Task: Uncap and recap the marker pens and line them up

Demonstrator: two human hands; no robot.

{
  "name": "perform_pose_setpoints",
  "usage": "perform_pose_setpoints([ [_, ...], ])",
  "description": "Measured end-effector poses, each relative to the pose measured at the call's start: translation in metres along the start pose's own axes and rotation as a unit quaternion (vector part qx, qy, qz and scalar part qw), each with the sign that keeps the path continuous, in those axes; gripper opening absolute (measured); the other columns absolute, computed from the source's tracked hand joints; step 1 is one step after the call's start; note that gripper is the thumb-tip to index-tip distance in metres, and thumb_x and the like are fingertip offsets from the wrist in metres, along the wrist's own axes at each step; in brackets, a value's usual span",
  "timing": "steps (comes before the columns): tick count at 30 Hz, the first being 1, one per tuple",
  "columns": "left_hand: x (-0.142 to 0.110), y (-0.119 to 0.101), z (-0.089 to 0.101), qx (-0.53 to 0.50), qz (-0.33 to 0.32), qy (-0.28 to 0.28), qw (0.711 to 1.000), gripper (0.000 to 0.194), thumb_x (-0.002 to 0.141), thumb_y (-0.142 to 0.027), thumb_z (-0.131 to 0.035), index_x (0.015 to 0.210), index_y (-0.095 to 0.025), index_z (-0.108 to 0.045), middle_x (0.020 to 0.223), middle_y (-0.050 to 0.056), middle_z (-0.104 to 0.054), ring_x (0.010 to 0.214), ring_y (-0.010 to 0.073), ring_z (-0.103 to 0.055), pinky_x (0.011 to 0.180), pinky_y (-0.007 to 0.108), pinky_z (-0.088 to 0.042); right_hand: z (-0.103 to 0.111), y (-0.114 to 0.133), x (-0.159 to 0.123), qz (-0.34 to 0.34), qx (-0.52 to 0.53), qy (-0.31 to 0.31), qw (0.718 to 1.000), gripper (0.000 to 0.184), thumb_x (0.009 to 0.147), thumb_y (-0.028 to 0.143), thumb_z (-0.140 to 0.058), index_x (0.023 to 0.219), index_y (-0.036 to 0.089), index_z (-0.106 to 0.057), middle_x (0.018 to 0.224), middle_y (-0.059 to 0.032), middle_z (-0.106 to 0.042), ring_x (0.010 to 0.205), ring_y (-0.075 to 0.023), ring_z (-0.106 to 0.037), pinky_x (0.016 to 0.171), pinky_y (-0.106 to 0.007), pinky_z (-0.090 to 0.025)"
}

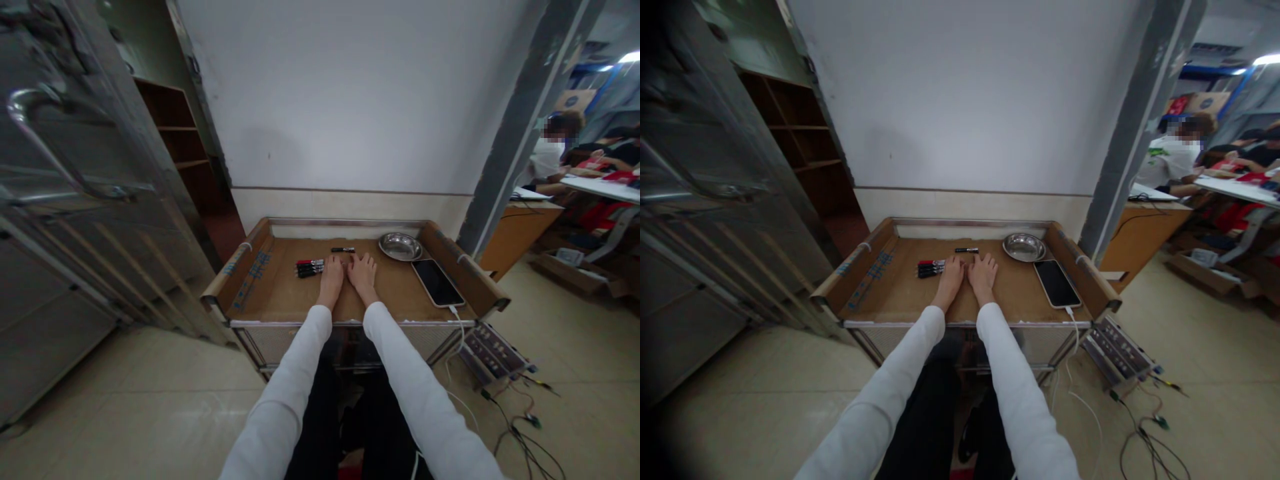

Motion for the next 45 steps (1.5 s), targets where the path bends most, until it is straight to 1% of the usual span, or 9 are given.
perform_pose_setpoints([
  [4,-0.0011,0.0026,0.0004,-0.039,0.024,-0.014,0.999,0.025,0.094,-0.01,-0.031,0.104,-0.009,-0.054,0.103,0.013,-0.059,0.099,0.0185,-0.055,0.091,0.034,-0.044,0.0018,-0.006,0.001,-0.001,0.021,-0.002,1.0,0.033,0.089,0.018,-0.04,0.117,0.017,-0.058,0.117,-0.0167,-0.055,0.108,-0.026,-0.05,0.089,-0.038,-0.038],
  [11,-0.0034,0.0005,0.0007,0.0,-0.007,0.0,1.0,0.028,0.091,-0.006,-0.03,0.1,-0.01,-0.056,0.102,0.013,-0.059,0.101,0.0202,-0.054,0.094,0.036,-0.043,-0.0009,0.0011,-0.0021,0.014,0.004,-0.006,1.0,0.047,0.09,0.022,-0.04,0.138,0.025,-0.045,0.132,-0.018,-0.048,0.114,-0.0285,-0.047,0.091,-0.042,-0.035],
  [20,-0.0037,0.0017,0.0013,-0.007,0.008,-0.004,1.0,0.025,0.091,-0.009,-0.033,0.101,-0.009,-0.056,0.102,0.012,-0.058,0.1,0.0201,-0.055,0.093,0.034,-0.044,0.003,-0.001,-0.0029,0.011,-0.014,-0.016,1.0,0.039,0.089,0.021,-0.041,0.125,0.016,-0.054,0.127,-0.0187,-0.051,0.112,-0.0276,-0.047,0.09,-0.04,-0.037],
  [24,-0.0046,0.0017,0.0036,-0.021,0.009,-0.002,1.0,0.024,0.091,-0.008,-0.034,0.101,-0.009,-0.056,0.102,0.012,-0.059,0.1,0.0191,-0.055,0.094,0.034,-0.043,-0.0009,-0.0009,-0.0018,0.015,-0.004,-0.011,1.0,0.048,0.089,0.022,-0.04,0.137,0.023,-0.044,0.134,-0.0174,-0.047,0.114,-0.0277,-0.046,0.091,-0.041,-0.037],
  [27,-0.0054,0.002,0.0034,-0.033,0.005,0.003,0.999,0.024,0.091,-0.007,-0.034,0.099,-0.01,-0.056,0.102,0.011,-0.059,0.101,0.0184,-0.055,0.095,0.035,-0.043,-0.0053,0.0,-0.0006,0.011,-0.004,0.003,1.0,0.049,0.09,0.026,-0.04,0.139,0.029,-0.043,0.142,-0.014,-0.042,0.118,-0.0297,-0.044,0.093,-0.045,-0.035],
  [31,-0.0062,0.0026,0.0036,-0.051,0.01,-0.007,0.999,0.022,0.091,-0.007,-0.035,0.097,-0.012,-0.056,0.1,0.011,-0.059,0.101,0.018,-0.055,0.095,0.035,-0.042,-0.0063,-0.0002,0.0006,0.004,0.004,0.01,1.0,0.045,0.089,0.029,-0.042,0.134,0.027,-0.05,0.141,-0.0125,-0.044,0.118,-0.0311,-0.044,0.093,-0.047,-0.034],
  [35,-0.0066,0.003,0.0044,-0.057,0.024,-0.011,0.998,0.022,0.091,-0.008,-0.035,0.099,-0.011,-0.055,0.101,0.011,-0.059,0.101,0.0181,-0.055,0.095,0.033,-0.043,-0.0023,-0.0024,0.0015,0.014,0.016,-0.012,1.0,0.036,0.087,0.023,-0.044,0.12,0.019,-0.057,0.125,-0.0149,-0.055,0.112,-0.0289,-0.047,0.091,-0.043,-0.037],
  [38,-0.0066,0.0031,0.0044,-0.054,0.026,-0.01,0.998,0.022,0.092,-0.009,-0.035,0.1,-0.01,-0.055,0.102,0.011,-0.059,0.1,0.0184,-0.055,0.093,0.033,-0.044,-0.0018,-0.0051,0.0018,0.019,0.021,-0.008,1.0,0.03,0.086,0.019,-0.042,0.11,0.015,-0.059,0.118,-0.0152,-0.057,0.11,-0.0269,-0.048,0.09,-0.039,-0.037],
  [45,-0.0043,0.0025,0.0004,-0.031,0.006,-0.003,0.999,0.025,0.091,-0.007,-0.034,0.102,-0.01,-0.056,0.104,0.012,-0.059,0.102,0.0191,-0.055,0.096,0.034,-0.042,0.0013,-0.002,-0.0022,0.049,0.02,0.004,0.999,0.024,0.089,0.022,-0.042,0.103,0.017,-0.06,0.114,-0.0138,-0.059,0.108,-0.0254,-0.048,0.091,-0.037,-0.035],
])
Point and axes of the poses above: each hand's wrist, its own x-axis towards the middle knuckle, its own z-axis out of the back of the hand, y = z × x, the point moved 5 cm from there along x, towards the middle knuckle
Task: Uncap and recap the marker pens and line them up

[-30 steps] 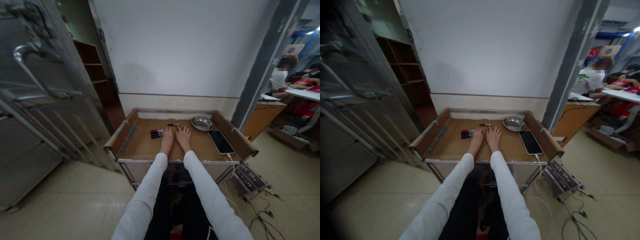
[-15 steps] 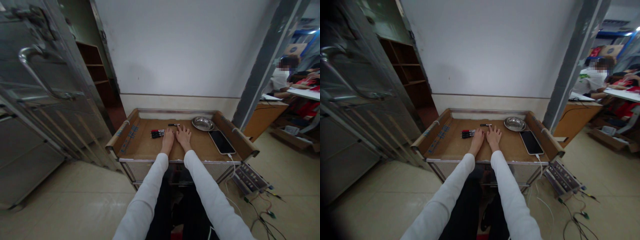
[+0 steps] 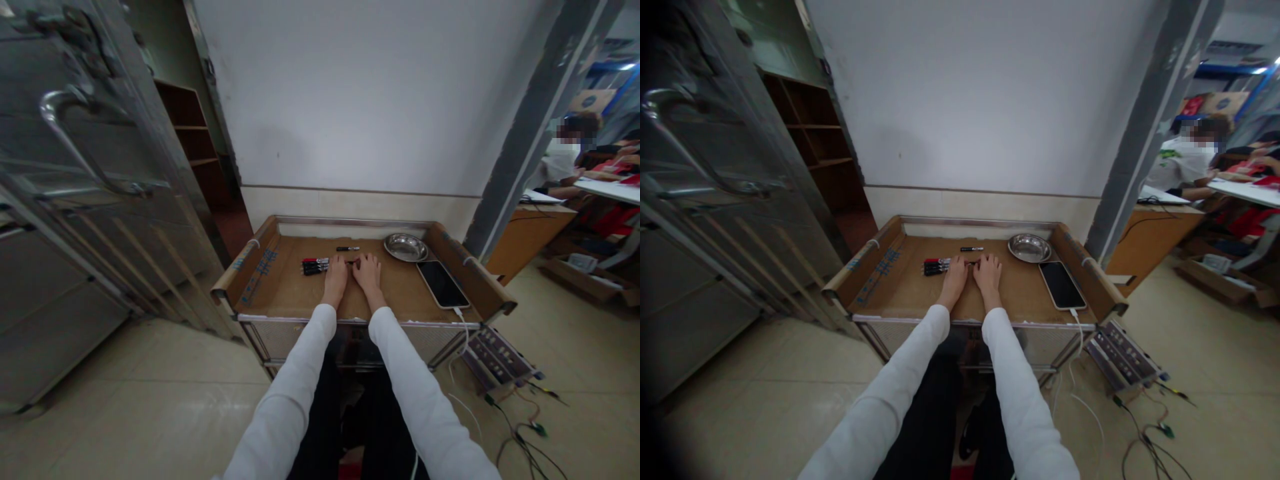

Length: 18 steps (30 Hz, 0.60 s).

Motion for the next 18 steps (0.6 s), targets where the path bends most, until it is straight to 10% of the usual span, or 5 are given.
perform_pose_setpoints([
  [18,0.0004,0.0017,-0.0033,0.036,0.009,-0.029,0.999,0.026,0.092,-0.007,-0.032,0.101,-0.008,-0.056,0.101,0.014,-0.06,0.098,0.0216,-0.056,0.09,0.034,-0.045,-0.0013,0.0026,-0.0043,0.019,-0.011,-0.024,0.999,0.022,0.089,0.023,-0.045,0.101,0.017,-0.062,0.111,-0.0135,-0.059,0.104,-0.0253,-0.049,0.087,-0.036,-0.034],
])
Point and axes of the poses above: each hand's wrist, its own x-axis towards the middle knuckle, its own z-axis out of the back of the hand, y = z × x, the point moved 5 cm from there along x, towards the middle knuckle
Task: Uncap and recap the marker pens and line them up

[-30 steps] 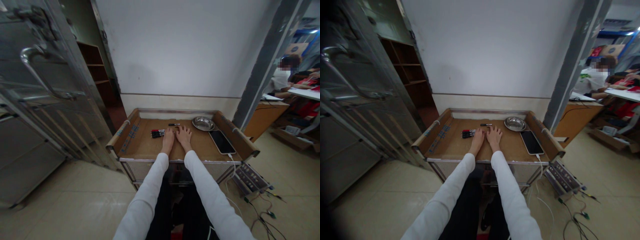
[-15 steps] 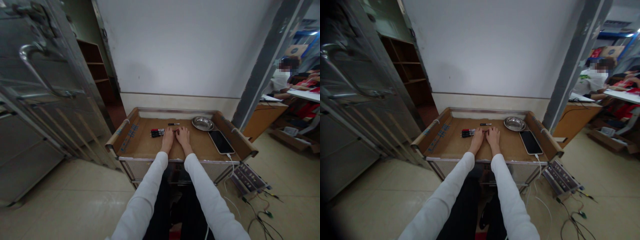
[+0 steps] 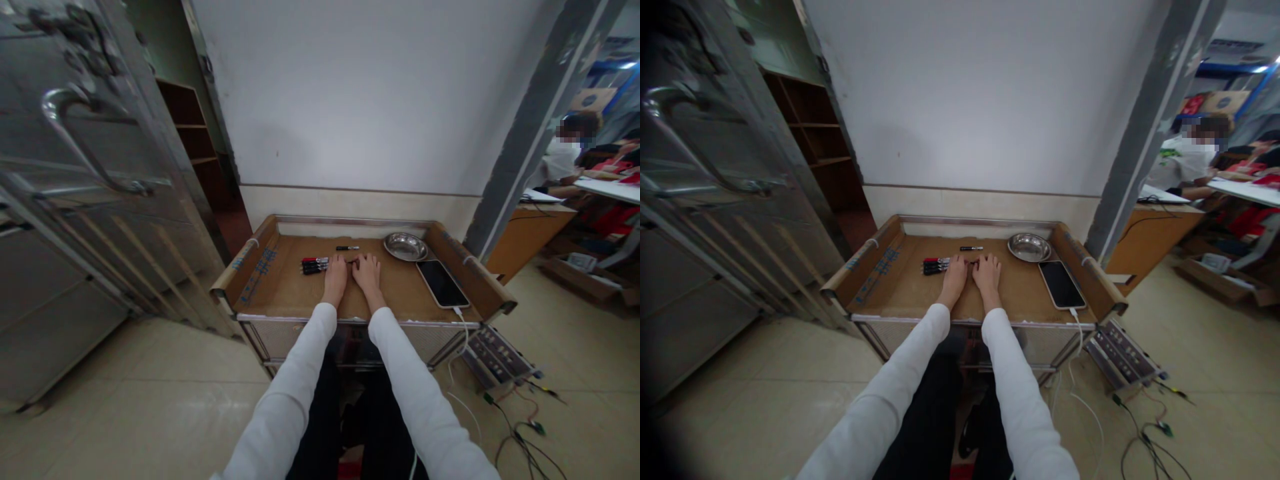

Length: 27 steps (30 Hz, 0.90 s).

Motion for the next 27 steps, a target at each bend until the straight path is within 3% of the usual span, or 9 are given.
perform_pose_setpoints([
  [10,-0.0005,0.0004,-0.0025,-0.005,-0.016,0.007,1.0,0.031,0.09,-0.004,-0.028,0.101,-0.011,-0.057,0.101,0.012,-0.059,0.1,0.0211,-0.055,0.092,0.036,-0.044,-0.0036,-0.006,0.0024,-0.019,0.021,0.0,1.0,0.023,0.091,0.019,-0.041,0.1,0.017,-0.062,0.109,-0.0136,-0.06,0.101,-0.0245,-0.049,0.085,-0.035,-0.034],
  [21,-0.0027,-0.0029,0.0034,0.047,-0.03,0.019,0.998,0.03,0.089,-0.002,-0.031,0.102,-0.008,-0.057,0.104,0.014,-0.059,0.102,0.0219,-0.055,0.095,0.037,-0.043,-0.0029,-0.0034,0.0018,0.002,0.03,0.011,0.999,0.023,0.091,0.019,-0.041,0.101,0.018,-0.062,0.109,-0.0117,-0.061,0.102,-0.0245,-0.049,0.086,-0.035,-0.033],
  [27,-0.0013,-0.0052,0.0053,0.015,-0.032,0.016,0.999,0.031,0.09,-0.002,-0.031,0.106,-0.008,-0.055,0.106,0.014,-0.059,0.101,0.0209,-0.056,0.093,0.035,-0.046,-0.0058,0.0004,0.0019,0.035,0.032,0.026,0.999,0.024,0.091,0.019,-0.04,0.102,0.018,-0.061,0.11,-0.0111,-0.061,0.104,-0.0234,-0.049,0.089,-0.034,-0.033],
])
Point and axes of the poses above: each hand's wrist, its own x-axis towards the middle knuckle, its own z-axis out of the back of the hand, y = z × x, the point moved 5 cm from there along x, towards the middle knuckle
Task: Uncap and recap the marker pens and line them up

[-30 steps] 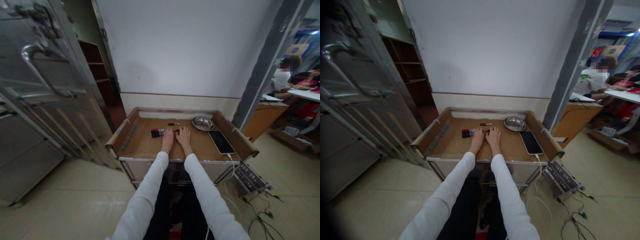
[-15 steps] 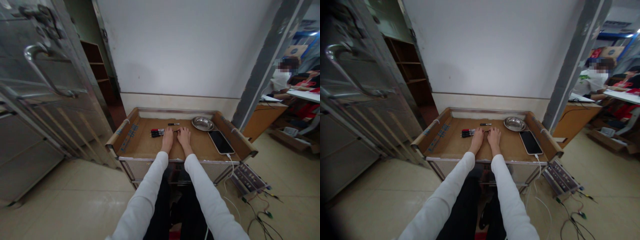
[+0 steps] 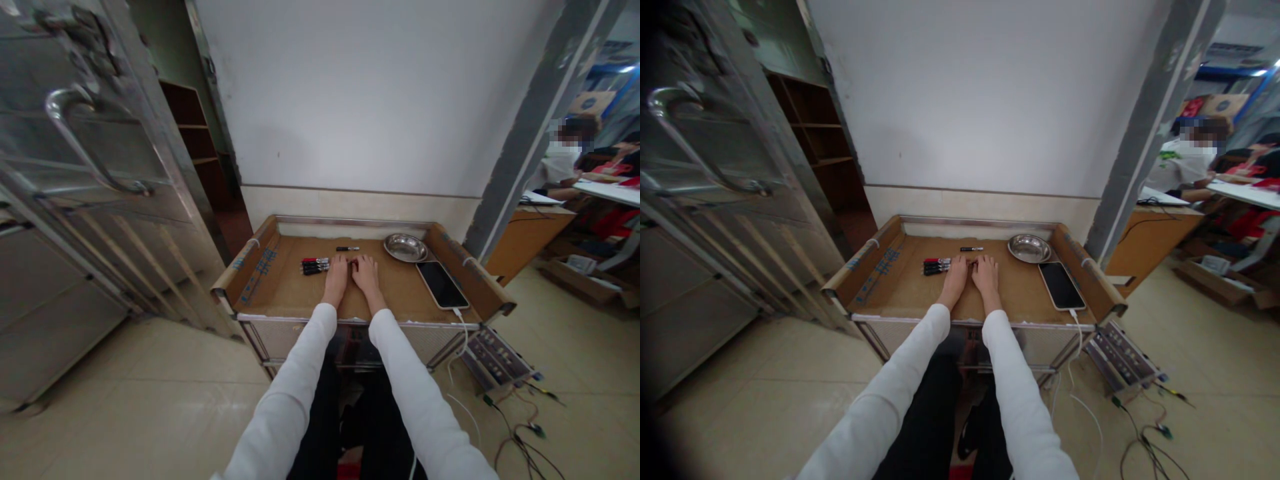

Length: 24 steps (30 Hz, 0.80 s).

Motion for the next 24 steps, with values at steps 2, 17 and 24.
perform_pose_setpoints([
  [2,0.001,0.0,0.0,-0.011,-0.001,-0.004,1.0,0.032,0.09,-0.001,-0.028,0.107,-0.009,-0.054,0.106,0.014,-0.059,0.101,0.0205,-0.057,0.093,0.036,-0.046,0.0,0.001,0.0,0.009,-0.005,0.004,1.0,0.024,0.091,0.021,-0.041,0.105,0.018,-0.06,0.112,-0.0107,-0.061,0.105,-0.0232,-0.049,0.09,-0.034,-0.033],
  [17,0.021,-0.01,-0.005,-0.049,-0.03,0.008,0.998,0.047,0.09,-0.008,-0.033,0.135,-0.007,-0.042,0.145,0.021,-0.038,0.131,0.0248,-0.043,0.108,0.04,-0.035,0.016,-0.009,-0.001,-0.074,0.105,-0.129,0.983,0.023,0.093,0.021,-0.036,0.099,0.014,-0.058,0.099,-0.0097,-0.066,0.092,-0.0193,-0.056,0.082,-0.029,-0.035],
  [24,0.027,-0.011,-0.006,-0.037,-0.054,0.032,0.997,0.042,0.092,-0.017,-0.035,0.13,-0.004,-0.047,0.133,0.021,-0.052,0.126,0.0266,-0.046,0.108,0.041,-0.03,0.023,-0.005,-0.001,-0.07,0.121,-0.136,0.981,0.022,0.093,0.023,-0.038,0.101,0.014,-0.057,0.1,-0.0095,-0.064,0.095,-0.0189,-0.055,0.083,-0.028,-0.036],
])
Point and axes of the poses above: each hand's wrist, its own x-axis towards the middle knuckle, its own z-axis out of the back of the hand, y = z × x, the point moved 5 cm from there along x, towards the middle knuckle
